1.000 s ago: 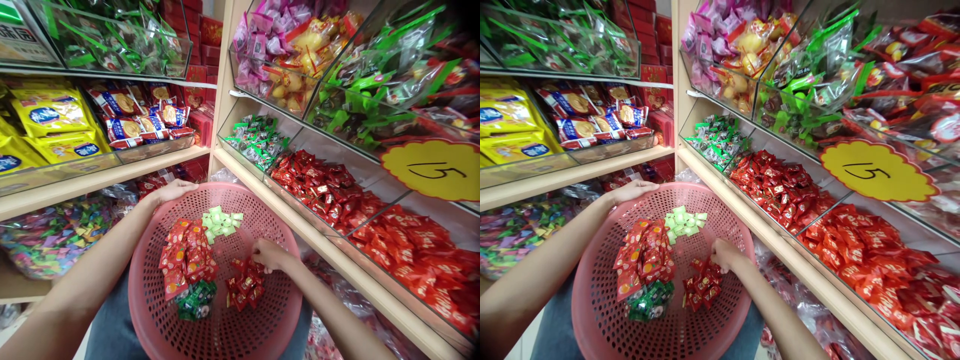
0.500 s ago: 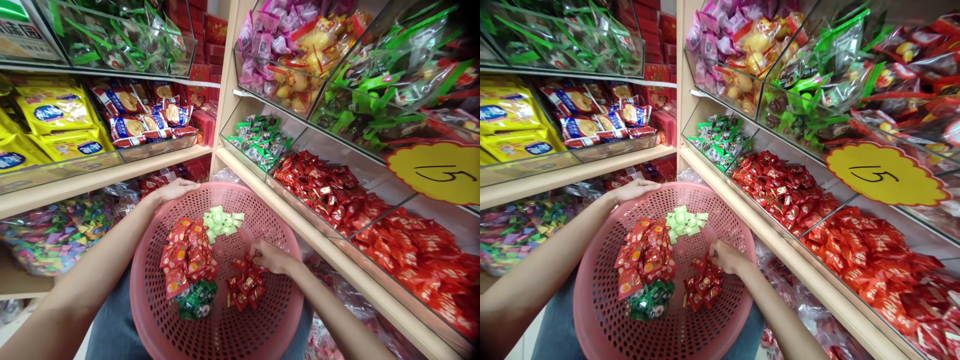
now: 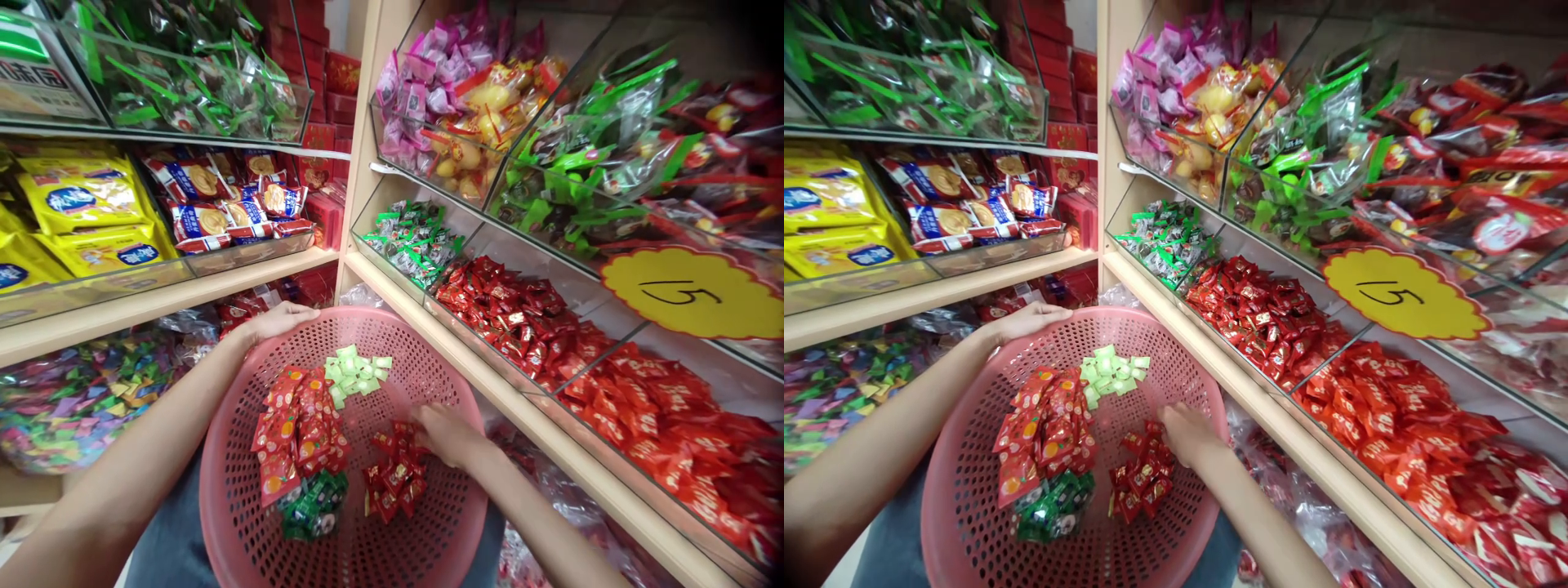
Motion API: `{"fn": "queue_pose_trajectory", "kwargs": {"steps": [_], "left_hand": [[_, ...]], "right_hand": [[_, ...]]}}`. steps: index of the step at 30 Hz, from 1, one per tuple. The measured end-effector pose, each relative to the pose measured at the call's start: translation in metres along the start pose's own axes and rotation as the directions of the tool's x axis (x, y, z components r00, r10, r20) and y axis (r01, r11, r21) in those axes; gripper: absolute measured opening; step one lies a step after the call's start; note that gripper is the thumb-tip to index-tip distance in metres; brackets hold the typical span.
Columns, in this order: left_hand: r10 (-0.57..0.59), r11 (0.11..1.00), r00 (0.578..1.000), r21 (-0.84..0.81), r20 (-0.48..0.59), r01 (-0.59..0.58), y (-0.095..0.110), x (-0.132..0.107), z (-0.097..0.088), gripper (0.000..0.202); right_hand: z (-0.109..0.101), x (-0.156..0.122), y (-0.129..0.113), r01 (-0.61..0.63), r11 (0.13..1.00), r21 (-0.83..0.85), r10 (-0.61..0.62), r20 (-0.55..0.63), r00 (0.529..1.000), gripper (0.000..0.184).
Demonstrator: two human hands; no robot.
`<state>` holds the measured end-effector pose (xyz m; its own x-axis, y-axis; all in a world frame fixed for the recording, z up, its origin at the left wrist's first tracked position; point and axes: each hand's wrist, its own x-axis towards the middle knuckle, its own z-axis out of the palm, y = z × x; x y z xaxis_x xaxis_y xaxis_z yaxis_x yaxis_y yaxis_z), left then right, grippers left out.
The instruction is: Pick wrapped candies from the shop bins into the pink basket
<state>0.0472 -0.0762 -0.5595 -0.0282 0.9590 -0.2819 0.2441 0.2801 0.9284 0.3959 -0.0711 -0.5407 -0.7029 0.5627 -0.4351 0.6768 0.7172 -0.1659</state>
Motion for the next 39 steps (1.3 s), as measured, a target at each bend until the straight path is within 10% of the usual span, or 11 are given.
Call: {"fn": "queue_pose_trajectory", "kwargs": {"steps": [3, 8, 10, 16, 39], "left_hand": [[-0.007, 1.0, 1.0, 0.012, -0.008, 0.007, 0.0, 0.0, -0.001, 0.047], [0.036, 0.999, 0.999, 0.026, -0.028, -0.036, -0.001, 0.0, -0.001, 0.046], [0.036, 0.999, 0.999, 0.021, -0.037, -0.035, 0.0, -0.001, 0.0, 0.046], [0.032, 0.997, 0.999, -0.063, 0.009, -0.032, 0.006, -0.005, 0.003, 0.044], [0.017, 1.0, 1.0, 0.002, -0.012, -0.017, 0.001, -0.002, -0.002, 0.051]], "right_hand": [[-0.041, -0.007, 0.007, 0.108, 0.988, 0.112, -0.068, -0.315, 0.947, 0.017], [-0.114, 0.002, 0.05, 0.188, 0.979, 0.078, -0.042, -0.826, 0.562, 0.021], [-0.128, 0.015, 0.069, 0.109, 0.994, 0.008, -0.047, -0.868, 0.494, 0.03], [-0.124, 0.057, 0.087, -0.09, 0.995, -0.046, 0.008, -0.855, 0.519, 0.058], [-0.117, 0.053, 0.083, -0.051, 0.995, 0.084, 0.098, -0.873, 0.478, 0.027]]}}
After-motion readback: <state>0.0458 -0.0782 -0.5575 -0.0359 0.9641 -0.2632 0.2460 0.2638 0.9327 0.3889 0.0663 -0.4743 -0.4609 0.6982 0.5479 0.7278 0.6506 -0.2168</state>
